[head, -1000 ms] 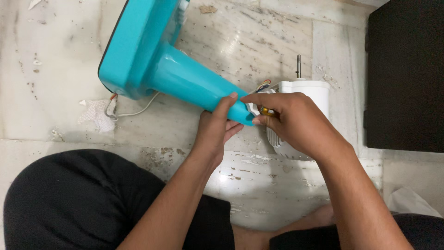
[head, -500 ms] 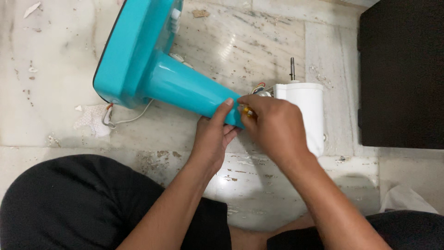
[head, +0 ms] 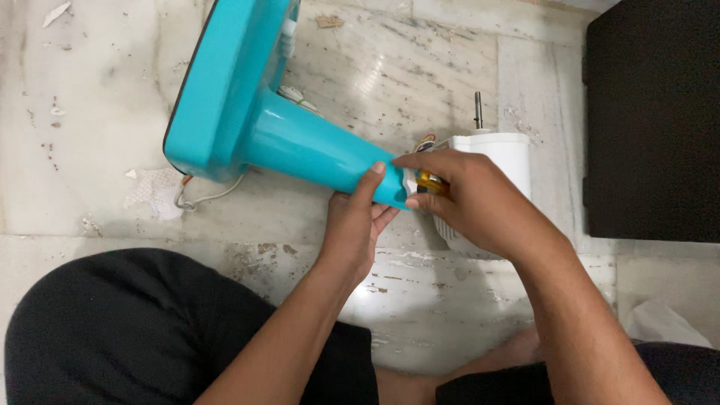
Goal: The person assembles a table fan by attaching the motor housing to the neck, securing it with screws, and then mounting the front and rear wire cages. The person uses a screwdriver to tighten the screws and aligns the components by hand.
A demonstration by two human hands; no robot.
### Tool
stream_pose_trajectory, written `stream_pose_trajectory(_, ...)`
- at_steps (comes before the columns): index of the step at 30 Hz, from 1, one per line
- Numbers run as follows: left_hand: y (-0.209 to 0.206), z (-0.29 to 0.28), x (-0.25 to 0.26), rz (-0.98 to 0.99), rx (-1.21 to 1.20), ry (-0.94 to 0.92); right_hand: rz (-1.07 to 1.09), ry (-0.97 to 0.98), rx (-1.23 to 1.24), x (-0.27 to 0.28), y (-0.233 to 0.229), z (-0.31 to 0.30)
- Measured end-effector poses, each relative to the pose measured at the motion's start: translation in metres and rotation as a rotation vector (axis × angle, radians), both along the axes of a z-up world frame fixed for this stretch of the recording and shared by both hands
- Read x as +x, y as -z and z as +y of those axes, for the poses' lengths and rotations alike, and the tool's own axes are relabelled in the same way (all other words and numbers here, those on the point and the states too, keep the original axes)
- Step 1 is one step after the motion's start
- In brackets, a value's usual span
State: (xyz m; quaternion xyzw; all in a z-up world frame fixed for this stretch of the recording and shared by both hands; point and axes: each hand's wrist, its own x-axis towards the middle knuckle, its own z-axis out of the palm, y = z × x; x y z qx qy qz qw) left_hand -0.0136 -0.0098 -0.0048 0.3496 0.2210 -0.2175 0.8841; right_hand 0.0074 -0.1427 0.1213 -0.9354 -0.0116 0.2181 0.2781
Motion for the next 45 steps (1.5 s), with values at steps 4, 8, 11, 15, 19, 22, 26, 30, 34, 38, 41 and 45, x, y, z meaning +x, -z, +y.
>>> stream_pose_trajectory(4, -0.001, 0.0, 0.003, 0.031, 0.028, 0.004, -0.04, -0.069, 0.022, 0.001, -0.003, -0.002)
stream_pose_trajectory(8, 0.0, 0.001, 0.004, 0.03, 0.028, 0.008, -0.159, -0.099, 0.025, -0.001, 0.004, -0.006)
stream_pose_trajectory(11, 0.001, 0.003, 0.006, 0.016, 0.008, 0.002, -0.265, -0.129, 0.012, -0.002, 0.013, -0.008)
stream_pose_trajectory(15, 0.001, 0.003, 0.005, -0.014, -0.006, 0.01, -0.419, -0.168, -0.029, -0.004, 0.024, -0.013)
stream_pose_trajectory(19, 0.002, 0.004, 0.005, 0.02, 0.032, 0.036, -0.528, -0.171, -0.036, -0.007, 0.03, -0.015)
stream_pose_trajectory(22, 0.004, 0.004, 0.006, 0.008, 0.015, 0.026, -0.544, -0.173, -0.119, -0.007, 0.029, -0.012)
stream_pose_trajectory(26, 0.007, 0.001, 0.008, 0.029, -0.003, 0.015, -0.388, -0.089, -0.029, -0.007, 0.018, -0.01)
stream_pose_trajectory(30, 0.002, 0.001, 0.005, -0.037, -0.017, 0.022, -0.271, 0.04, -0.049, -0.001, 0.007, -0.027)
stream_pose_trajectory(34, -0.006, 0.003, 0.005, 0.009, -0.001, 0.082, -0.487, 0.208, -0.206, 0.007, 0.011, -0.065)
stream_pose_trajectory(38, -0.006, 0.005, 0.009, 0.034, -0.003, 0.086, -0.177, 0.469, -0.205, 0.013, 0.027, -0.084)
stream_pose_trajectory(41, -0.001, 0.003, 0.006, -0.003, -0.006, 0.072, -0.024, 0.499, -0.199, 0.015, 0.034, -0.088)
stream_pose_trajectory(45, 0.003, 0.002, 0.002, -0.024, 0.01, 0.049, 0.069, 0.396, -0.199, 0.015, 0.026, -0.093)
